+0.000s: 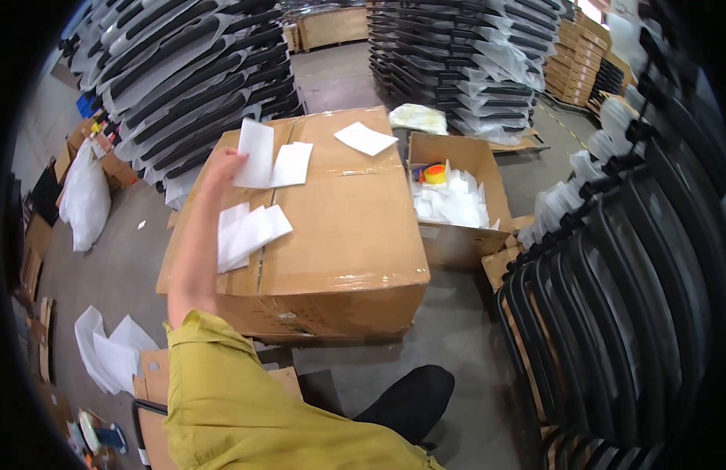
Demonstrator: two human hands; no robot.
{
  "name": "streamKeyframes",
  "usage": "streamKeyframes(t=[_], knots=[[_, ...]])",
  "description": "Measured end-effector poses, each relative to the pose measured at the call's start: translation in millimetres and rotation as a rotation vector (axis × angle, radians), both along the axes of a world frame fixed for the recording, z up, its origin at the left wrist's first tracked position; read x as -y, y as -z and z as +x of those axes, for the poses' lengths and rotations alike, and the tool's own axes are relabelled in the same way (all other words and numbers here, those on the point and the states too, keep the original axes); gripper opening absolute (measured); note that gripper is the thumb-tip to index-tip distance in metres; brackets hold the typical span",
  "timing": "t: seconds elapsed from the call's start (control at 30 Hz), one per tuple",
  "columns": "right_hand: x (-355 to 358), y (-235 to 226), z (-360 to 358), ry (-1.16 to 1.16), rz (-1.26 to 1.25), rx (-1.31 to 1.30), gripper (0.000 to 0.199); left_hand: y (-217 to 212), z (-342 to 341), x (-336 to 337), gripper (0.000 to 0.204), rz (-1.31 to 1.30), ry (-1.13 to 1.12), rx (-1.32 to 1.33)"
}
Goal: Applying protective foam padding to metal frames and preparing them for transport in a warehouse environment.
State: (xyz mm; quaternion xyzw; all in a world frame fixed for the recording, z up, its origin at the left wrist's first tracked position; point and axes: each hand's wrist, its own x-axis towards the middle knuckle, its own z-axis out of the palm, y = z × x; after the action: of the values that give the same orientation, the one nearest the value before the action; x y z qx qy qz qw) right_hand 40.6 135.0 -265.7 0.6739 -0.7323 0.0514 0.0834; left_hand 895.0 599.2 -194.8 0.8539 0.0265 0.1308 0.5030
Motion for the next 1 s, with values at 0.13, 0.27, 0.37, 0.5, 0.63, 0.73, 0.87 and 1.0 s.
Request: streamKeyframes(t=[0.13,0.27,0.37,0.5,0.63,0.73,0.87,1.0], knots=[[58,48,-86,-0.686,0.219,0.356,0.020,-85,-104,107,0.009,0.067,0.637,0.273],[-41,-87,146,-0.888,-0.015,0.742,0.029,-85,-290,259,0.012,-0.023,1.346,0.263],[-46,-98,192,-1.452,-0.166,0.683,0.048,-75,-413,320,0.013,0.534,1.702,0.983],[-44,-74,94,-1.176,0.100,0.744,0.036,-60,-568,396,0.018,0.310,2.180,1.035],[-43,-16,-59,-0.825,0.280,1.327,0.019,-37,-698,441,0.024,0.177,2.439,1.001],[-39,61,-178,-0.283,0.018,1.862,0.016,-20,-795,469,0.023,-0.047,2.472,0.946],[-12,106,-283,0.129,-0.331,2.115,0.015,9,-911,521,0.027,-0.052,2.376,1.159],[46,89,-295,0.080,-0.442,1.999,0.022,22,-988,576,0.030,-0.016,2.135,1.051]])
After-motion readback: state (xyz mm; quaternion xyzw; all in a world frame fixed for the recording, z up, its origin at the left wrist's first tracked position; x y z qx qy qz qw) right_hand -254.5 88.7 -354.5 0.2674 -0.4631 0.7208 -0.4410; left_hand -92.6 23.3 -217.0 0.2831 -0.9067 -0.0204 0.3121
